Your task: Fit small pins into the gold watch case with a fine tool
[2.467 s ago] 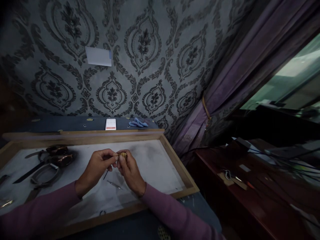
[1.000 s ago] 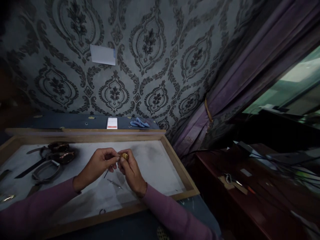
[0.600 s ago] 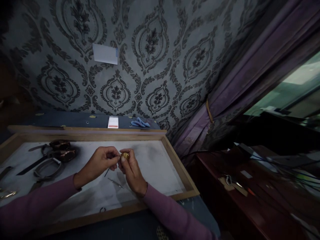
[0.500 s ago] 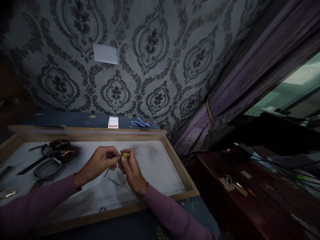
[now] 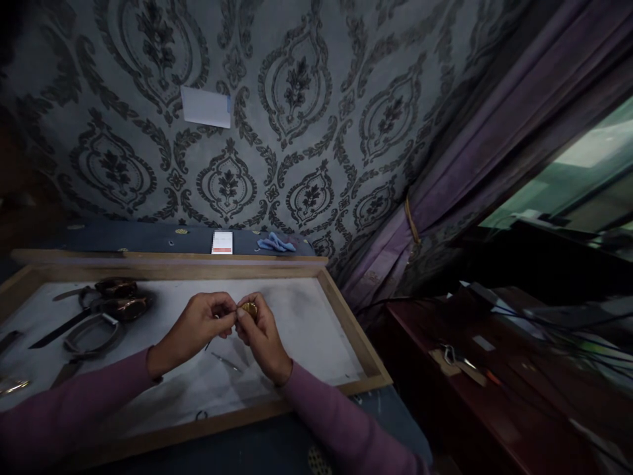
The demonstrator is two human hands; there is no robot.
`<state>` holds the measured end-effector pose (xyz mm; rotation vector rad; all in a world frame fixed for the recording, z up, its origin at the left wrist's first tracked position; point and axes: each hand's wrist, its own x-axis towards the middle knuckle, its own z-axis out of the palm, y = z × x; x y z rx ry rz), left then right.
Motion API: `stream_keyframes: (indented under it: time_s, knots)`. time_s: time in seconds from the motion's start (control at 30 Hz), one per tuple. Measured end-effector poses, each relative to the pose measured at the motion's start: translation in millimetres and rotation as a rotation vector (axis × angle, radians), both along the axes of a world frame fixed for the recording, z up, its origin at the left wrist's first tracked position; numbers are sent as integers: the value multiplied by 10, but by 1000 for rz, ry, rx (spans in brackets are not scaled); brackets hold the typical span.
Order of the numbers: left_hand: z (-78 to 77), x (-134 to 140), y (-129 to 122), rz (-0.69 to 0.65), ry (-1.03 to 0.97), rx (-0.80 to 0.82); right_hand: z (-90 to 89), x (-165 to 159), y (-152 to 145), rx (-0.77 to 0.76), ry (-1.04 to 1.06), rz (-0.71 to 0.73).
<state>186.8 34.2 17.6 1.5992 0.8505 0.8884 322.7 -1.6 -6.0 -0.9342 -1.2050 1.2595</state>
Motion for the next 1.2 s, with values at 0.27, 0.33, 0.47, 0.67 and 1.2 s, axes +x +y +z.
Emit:
stream_keyframes:
  time_s: [0.27, 0.33, 0.47, 0.67, 1.2]
  knots:
    - [40, 27, -39, 30, 57, 98, -5, 19, -6, -1, 48, -33]
    - [52, 28, -44, 34, 68, 116, 1, 19, -10, -2, 54, -37]
    - [60, 28, -53, 35, 82, 140, 10, 15, -14, -1, 64, -40]
    - [44, 33, -49, 37, 79, 152, 3, 17, -8, -1, 76, -36]
    - [70, 41, -64, 49, 78, 193, 6, 24, -8, -20, 123, -36]
